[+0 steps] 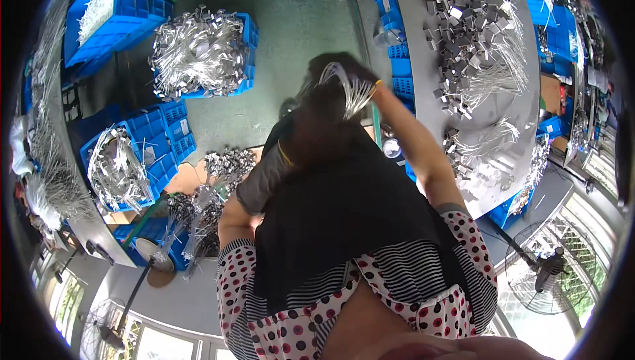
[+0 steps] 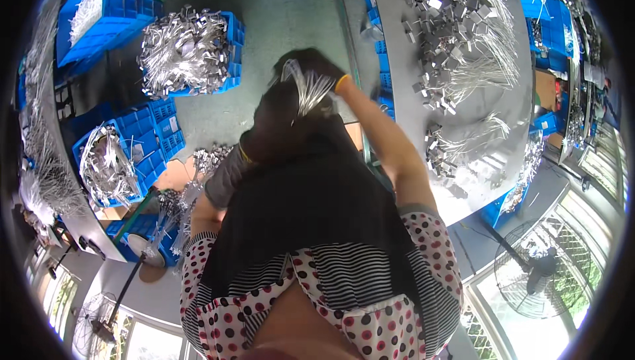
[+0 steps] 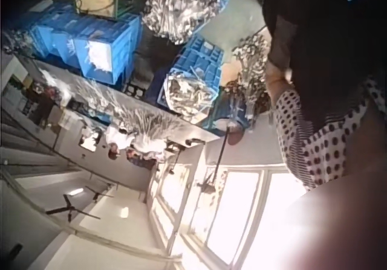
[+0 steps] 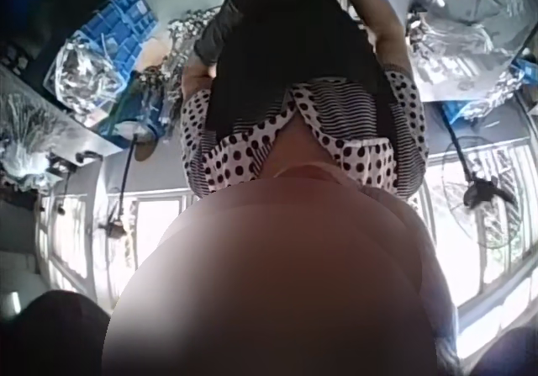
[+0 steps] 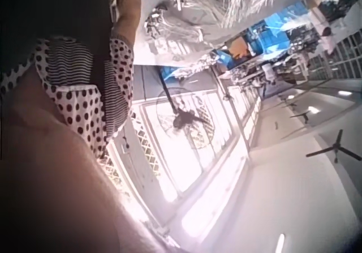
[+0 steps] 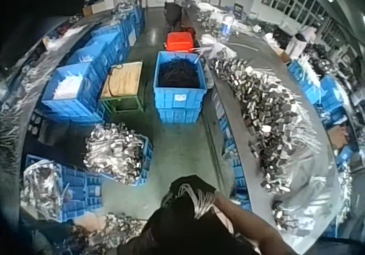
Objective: The person bundles and organizes multiple thin silver wires on a production table by hand.
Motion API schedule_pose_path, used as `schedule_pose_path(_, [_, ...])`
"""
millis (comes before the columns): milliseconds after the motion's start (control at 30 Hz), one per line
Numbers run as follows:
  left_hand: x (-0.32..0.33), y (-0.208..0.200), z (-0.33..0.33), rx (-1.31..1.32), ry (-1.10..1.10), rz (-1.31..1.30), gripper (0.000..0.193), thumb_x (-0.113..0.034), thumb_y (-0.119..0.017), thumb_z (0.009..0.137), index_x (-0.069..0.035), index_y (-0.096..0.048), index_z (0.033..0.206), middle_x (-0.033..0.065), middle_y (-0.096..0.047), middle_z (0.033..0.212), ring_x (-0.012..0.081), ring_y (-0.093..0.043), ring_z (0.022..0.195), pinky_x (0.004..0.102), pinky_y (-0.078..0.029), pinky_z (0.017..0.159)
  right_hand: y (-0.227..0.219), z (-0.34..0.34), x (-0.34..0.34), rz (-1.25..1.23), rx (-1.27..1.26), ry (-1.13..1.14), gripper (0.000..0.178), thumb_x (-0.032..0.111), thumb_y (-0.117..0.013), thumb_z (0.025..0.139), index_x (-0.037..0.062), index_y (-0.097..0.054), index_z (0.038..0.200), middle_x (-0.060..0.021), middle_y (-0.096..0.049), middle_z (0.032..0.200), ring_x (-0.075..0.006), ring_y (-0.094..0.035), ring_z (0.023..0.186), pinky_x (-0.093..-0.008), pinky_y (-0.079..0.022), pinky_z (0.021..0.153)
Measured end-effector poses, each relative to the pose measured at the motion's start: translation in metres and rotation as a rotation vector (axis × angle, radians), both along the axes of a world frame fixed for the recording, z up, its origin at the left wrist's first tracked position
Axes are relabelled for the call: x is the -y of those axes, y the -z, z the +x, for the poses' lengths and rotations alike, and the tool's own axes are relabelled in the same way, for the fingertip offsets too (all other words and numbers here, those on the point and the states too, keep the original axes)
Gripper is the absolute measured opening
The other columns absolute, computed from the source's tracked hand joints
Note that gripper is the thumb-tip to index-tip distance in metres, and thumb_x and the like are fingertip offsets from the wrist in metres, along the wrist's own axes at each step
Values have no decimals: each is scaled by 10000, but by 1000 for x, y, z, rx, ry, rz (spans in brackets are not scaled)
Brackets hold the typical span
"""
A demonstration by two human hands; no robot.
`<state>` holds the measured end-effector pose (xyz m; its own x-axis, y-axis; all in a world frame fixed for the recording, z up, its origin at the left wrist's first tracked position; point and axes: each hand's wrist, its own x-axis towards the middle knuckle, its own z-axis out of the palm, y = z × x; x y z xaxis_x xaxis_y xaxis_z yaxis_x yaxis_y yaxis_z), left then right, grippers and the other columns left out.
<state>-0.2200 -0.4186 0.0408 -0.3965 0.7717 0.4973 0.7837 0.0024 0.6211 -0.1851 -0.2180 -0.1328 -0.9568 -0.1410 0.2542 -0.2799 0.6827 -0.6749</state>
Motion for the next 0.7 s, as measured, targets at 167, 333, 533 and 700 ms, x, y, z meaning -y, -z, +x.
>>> schedule_pose_path(167, [-7, -22, -48, -26, 44, 175, 433, -181, -699, 696, -38, -605, 1094, 163, -621, 1023, 378, -604, 946, 469, -484, 851, -193, -49, -16, -708, 10, 274, 259, 187, -551, 959, 11, -632, 1131, -88, -689, 1049, -145, -631, 949, -270, -492, 849])
schedule_pose_path(333, [-30, -41, -95, 430, -14, 601, 316, 22, -684, 733, -29, -607, 1036, 111, -640, 1030, 205, -625, 900, 297, -505, 791, -197, -36, -15, -435, -16, 291, 280, 162, -489, 984, -1, -608, 1177, -94, -675, 1098, -174, -629, 997, -282, -484, 871])
schedule_pose_path(533, [-15, -48, -117, 1486, 29, 731, 223, -146, -659, 864, -27, -601, 1043, 46, -617, 844, 144, -593, 715, 277, -512, 662, -250, -15, 47, -658, 197, 144, 290, 212, -496, 984, -23, -594, 1123, -13, -614, 869, -87, -564, 816, -261, -475, 700])
schedule_pose_path(700, [3, -43, -125, 592, 120, 95, 246, -120, -675, 831, -50, -588, 1051, 47, -619, 991, 131, -608, 890, 275, -491, 795, -253, -26, 46, -474, 79, 20, 220, 181, -559, 942, -14, -595, 1039, -24, -616, 853, -95, -562, 812, -268, -481, 701])
